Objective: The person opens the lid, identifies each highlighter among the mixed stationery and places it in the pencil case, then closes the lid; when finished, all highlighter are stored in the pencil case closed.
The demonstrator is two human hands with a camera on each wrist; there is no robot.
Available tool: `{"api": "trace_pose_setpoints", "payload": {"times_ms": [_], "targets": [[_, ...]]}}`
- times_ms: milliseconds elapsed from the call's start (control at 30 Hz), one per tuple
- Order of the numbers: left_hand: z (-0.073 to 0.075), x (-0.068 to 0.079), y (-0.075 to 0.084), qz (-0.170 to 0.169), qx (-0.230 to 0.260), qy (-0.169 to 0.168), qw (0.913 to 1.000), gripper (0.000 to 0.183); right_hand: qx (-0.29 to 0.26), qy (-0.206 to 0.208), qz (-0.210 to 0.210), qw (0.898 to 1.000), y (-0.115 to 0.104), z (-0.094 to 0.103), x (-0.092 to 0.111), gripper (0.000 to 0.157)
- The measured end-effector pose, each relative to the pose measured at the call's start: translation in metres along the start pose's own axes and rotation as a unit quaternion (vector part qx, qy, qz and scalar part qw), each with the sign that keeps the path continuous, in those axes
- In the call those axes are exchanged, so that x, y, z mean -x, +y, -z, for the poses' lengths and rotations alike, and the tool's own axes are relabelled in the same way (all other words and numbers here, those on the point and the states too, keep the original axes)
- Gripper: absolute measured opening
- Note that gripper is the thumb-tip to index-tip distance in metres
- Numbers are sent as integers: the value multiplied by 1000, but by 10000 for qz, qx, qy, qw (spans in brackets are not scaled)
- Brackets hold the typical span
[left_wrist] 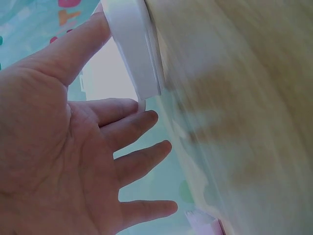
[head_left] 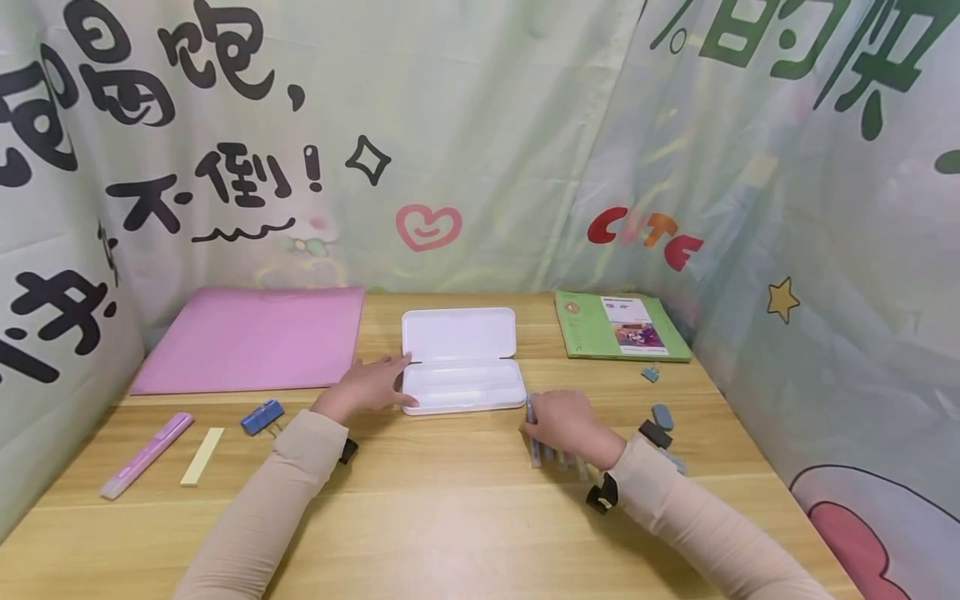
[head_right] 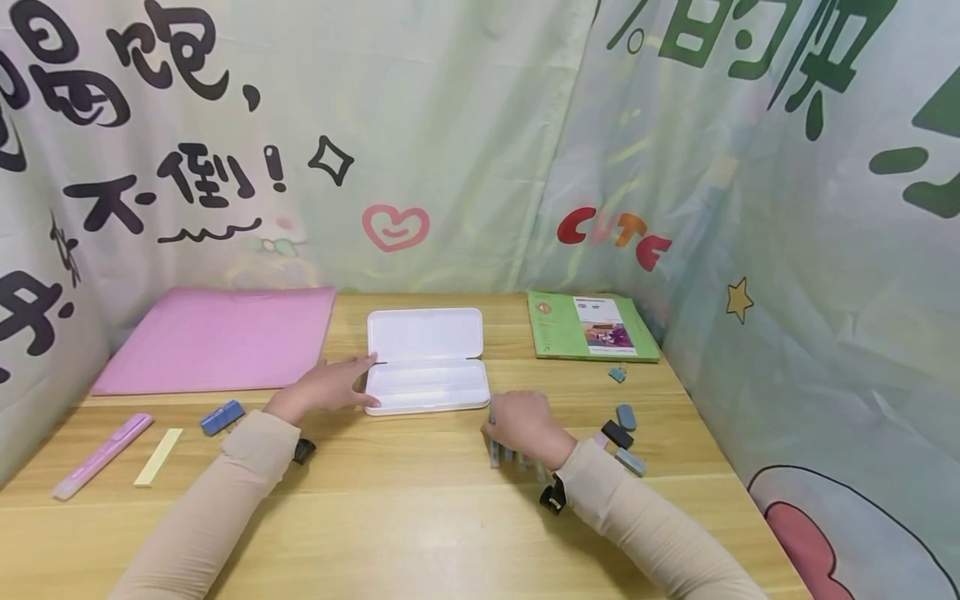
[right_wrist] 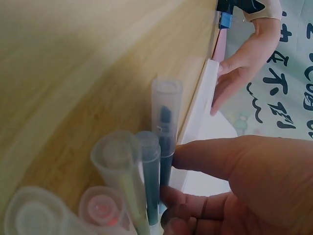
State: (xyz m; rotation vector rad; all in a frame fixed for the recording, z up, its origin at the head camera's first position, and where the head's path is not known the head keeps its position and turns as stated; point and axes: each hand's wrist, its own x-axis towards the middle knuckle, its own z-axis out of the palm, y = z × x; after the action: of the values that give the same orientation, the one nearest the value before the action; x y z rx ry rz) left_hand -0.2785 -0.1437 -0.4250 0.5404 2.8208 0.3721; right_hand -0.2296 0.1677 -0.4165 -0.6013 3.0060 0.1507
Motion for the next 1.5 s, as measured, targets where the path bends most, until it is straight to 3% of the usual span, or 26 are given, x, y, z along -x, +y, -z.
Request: {"api": "trace_pose_setpoints", "payload": {"times_ms": [167,367,500,600,700,867,1100,1500], "targets": [[2,0,0,-8,21,23,10000,90,-196,-15,-208,9996,-2,1,0,34],[2,1,0,-55,104,2,9999,90,-787,-157,-752,9939,-1,2,0,32],[1,1,-1,-67,61,-46,9999,89,-1030,193,-831,9910,2,13,-6,30],[0,-1,-2,-31,63,-56,10000,89,-1241,688,-475,9887,2,24,-16,22],[0,-1,-4,-16,90,-53,9999,88,-1309,1267,192,9831,-5,31,-33,13],[0,-1,-3,-15,119,-84,9999,88,-902,1731,1189,9735,-23,23,-64,13],[-1,-1,0,-99,119,-54,9999,88,-505,1656,1321,9760,-36,5,-88,14],[0,1,-1,6,222,-8,9998,88,-530,1464,1601,9747,-38,-8,-90,16]]}}
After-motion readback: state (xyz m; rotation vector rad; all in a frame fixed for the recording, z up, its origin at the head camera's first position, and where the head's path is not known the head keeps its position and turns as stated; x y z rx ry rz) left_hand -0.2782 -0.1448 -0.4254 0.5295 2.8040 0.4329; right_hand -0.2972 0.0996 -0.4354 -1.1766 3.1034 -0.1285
